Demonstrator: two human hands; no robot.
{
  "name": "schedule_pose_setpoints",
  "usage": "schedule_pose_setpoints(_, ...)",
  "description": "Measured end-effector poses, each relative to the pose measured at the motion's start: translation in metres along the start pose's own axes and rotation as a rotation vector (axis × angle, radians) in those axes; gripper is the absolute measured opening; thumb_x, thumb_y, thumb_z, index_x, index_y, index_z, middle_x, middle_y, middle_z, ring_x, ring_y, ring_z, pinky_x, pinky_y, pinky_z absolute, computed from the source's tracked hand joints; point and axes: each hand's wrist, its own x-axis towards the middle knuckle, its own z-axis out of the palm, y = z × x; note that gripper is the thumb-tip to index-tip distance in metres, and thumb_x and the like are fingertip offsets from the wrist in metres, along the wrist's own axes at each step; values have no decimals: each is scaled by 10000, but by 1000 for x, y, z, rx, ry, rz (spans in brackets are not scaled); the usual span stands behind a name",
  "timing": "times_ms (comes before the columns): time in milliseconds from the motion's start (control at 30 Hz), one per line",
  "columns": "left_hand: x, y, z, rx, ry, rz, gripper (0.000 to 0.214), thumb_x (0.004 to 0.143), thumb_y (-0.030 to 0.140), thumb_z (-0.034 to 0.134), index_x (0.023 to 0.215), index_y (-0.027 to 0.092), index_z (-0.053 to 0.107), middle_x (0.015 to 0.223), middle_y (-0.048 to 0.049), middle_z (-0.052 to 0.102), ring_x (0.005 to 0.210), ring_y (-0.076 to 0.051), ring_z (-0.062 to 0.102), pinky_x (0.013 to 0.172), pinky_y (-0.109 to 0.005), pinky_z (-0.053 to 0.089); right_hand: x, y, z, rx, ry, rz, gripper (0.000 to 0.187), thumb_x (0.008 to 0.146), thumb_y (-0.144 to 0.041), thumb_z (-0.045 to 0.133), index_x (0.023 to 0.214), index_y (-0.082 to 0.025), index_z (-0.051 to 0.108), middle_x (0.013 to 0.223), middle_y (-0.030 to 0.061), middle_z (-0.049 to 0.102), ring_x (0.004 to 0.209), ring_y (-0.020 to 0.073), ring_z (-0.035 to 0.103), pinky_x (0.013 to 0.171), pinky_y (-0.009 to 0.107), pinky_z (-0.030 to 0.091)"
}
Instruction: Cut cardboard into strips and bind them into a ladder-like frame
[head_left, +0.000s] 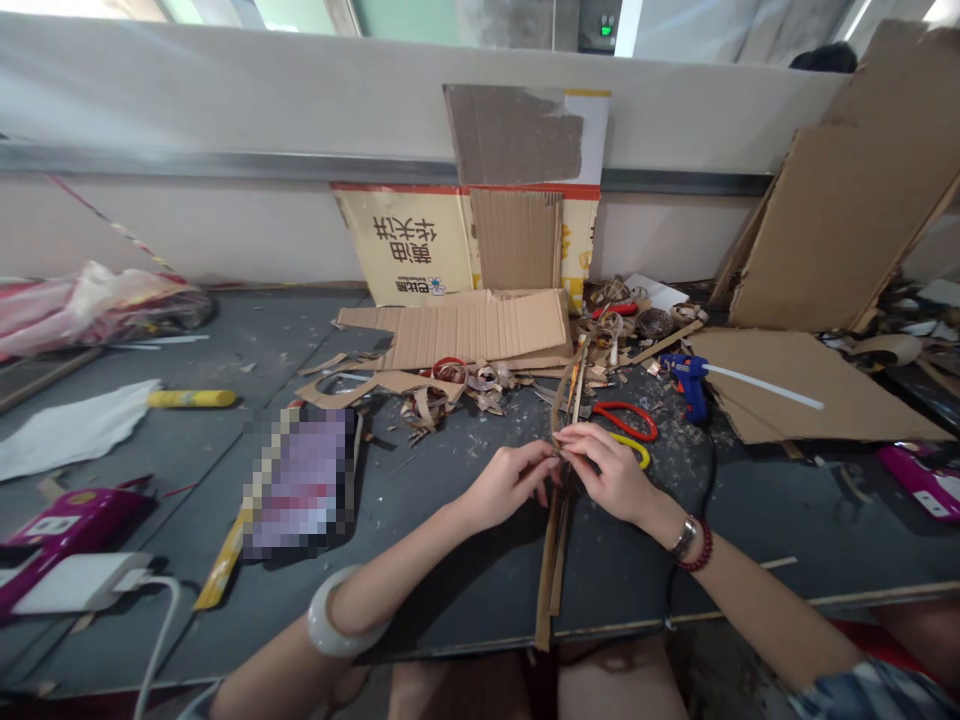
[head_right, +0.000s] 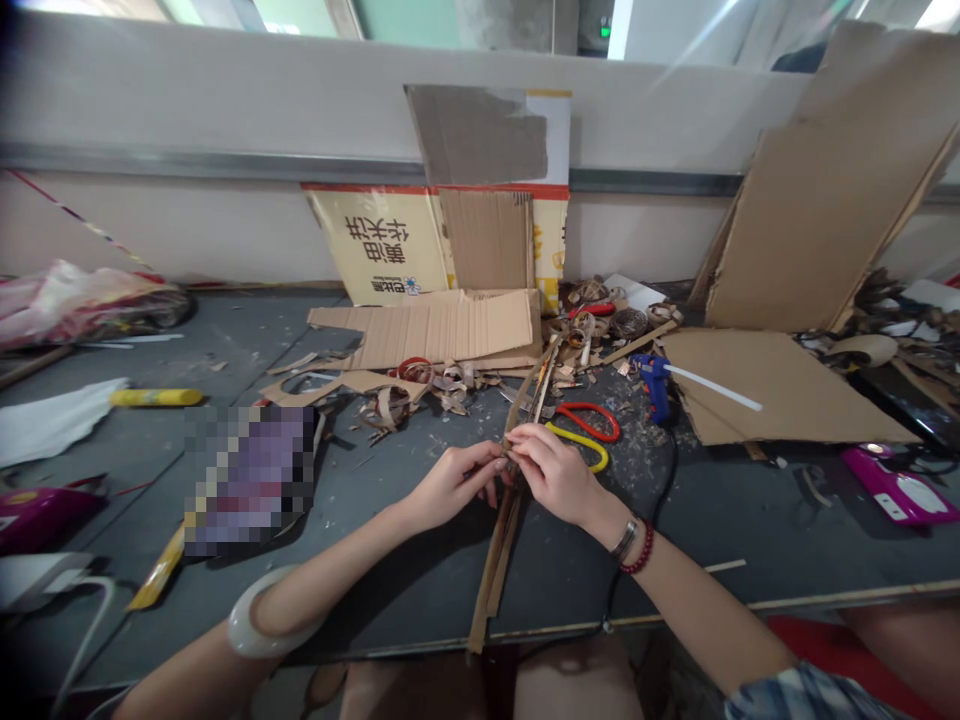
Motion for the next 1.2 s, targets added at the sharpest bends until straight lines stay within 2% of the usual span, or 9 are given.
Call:
schedule_pose_setpoints(267, -1, -2, 0, 21, -3, 0, 243, 906, 325, 364, 827, 153, 516, 699, 7, 589, 500, -85, 584, 505, -183, 442, 4, -5, -3, -8, 78, -1, 128, 831, -123, 510, 928, -189, 560, 1021, 82, 591, 991, 156, 568, 877, 310, 490)
schedule_pose_setpoints(500, 0, -1, 1, -8, 27, -19, 242, 880, 354, 420, 855, 141, 532, 693, 0, 590, 507, -92, 579, 504, -185, 445, 1, -2, 0, 4, 25, -18, 139, 839, -133, 500, 929, -198, 584, 1056, 75, 591, 1012, 157, 563, 899, 308, 485)
schedule_pose_setpoints(867, 0, -3, 1, -68, 14, -27, 247, 891, 338, 395, 859, 141, 540, 711, -6, 606, 479, -89, 586, 477, -177, 445, 2, -2, 0, 11, 17, 6, 127, 855, -125, 469, 914, -189, 562, 1036, 83, 591, 998, 156, 570, 876, 301, 489)
schedule_pose_setpoints(1067, 0, -1, 0, -64, -14, -25, 261, 890, 354, 390, 913, 140, 537, 695, -6, 609, 456, -91, 580, 453, -177, 442, 4, -5, -2, -11, 92, 31, 132, 851, -121, 474, 921, -184, 568, 961, 73, 600, 933, 148, 580, 826, 291, 499)
schedule_pose_setpoints(1200, -1, -2, 0, -64, -11, -30, 256, 887, 359, 395, 884, 142, 531, 664, -3, 613, 447, -90, 573, 452, -178, 443, 5, -7, -3, -2, 105, 28, 134, 838, -129, 501, 928, -193, 577, 970, 68, 602, 936, 150, 580, 839, 301, 497)
